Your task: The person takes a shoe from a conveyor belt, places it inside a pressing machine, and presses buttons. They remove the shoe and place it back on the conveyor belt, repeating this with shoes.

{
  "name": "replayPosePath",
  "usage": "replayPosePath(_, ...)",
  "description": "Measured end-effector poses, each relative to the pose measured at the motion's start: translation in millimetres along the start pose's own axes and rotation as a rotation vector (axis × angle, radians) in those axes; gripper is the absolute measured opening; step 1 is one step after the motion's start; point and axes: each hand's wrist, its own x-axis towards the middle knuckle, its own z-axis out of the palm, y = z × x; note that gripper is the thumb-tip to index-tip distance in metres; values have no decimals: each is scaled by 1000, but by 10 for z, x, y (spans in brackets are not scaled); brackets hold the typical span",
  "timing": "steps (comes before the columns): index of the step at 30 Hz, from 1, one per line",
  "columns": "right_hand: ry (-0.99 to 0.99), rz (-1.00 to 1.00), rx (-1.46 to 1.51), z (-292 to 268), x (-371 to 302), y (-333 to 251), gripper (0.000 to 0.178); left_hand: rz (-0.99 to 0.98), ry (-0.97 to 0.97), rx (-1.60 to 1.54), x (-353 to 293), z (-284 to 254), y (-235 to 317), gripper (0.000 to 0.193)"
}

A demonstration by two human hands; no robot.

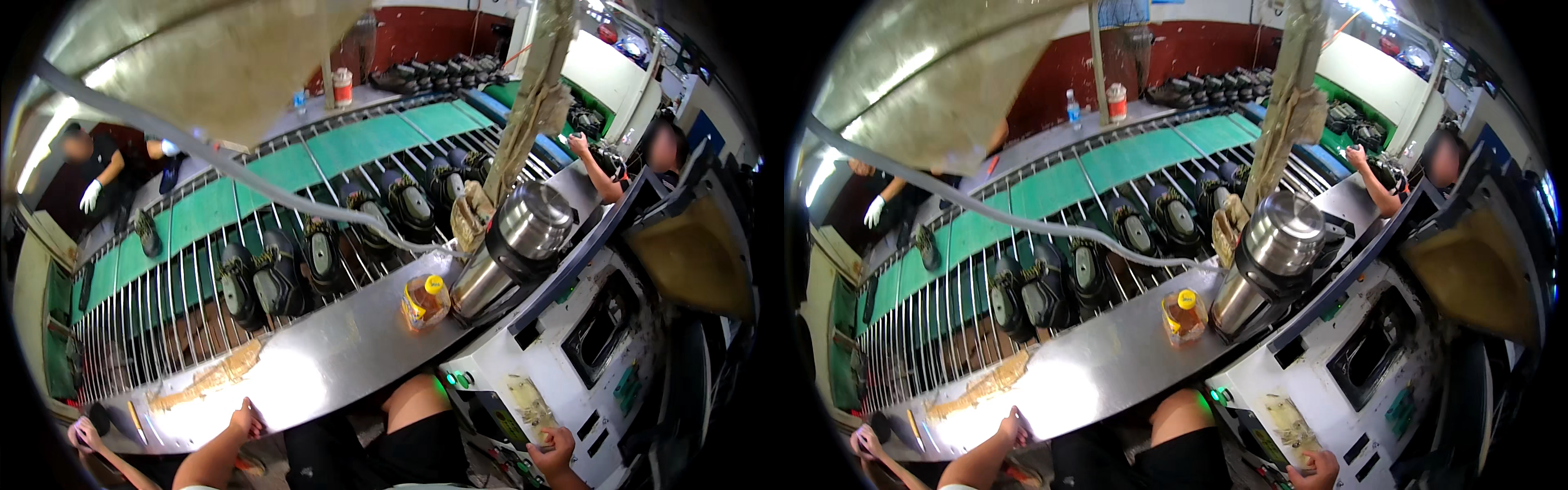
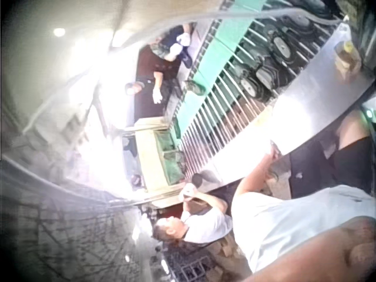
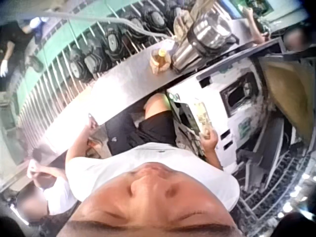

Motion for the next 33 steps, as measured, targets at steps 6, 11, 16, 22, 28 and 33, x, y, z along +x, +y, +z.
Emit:
replayPosePath(6,-16,9,30,-28,-37,49,36,88,-84,49,200,-89,-194,89)
replayPosePath(11,121,-19,61,116,-78,62,31,174,-86,-24,645,-247,-154,89)
replayPosePath(16,168,-57,108,39,-49,-100,20,172,-155,-23,1009,-49,-72,88)
replayPosePath(22,501,-69,-79,-280,-151,234,23,608,113,-80,759,113,-286,74)
replayPosePath(28,557,622,-469,-1426,111,1418,64,1101,753,-84,361,499,-619,41)
replayPosePath(33,335,1184,-372,-2153,241,1421,94,1061,865,-198,234,777,-979,33)
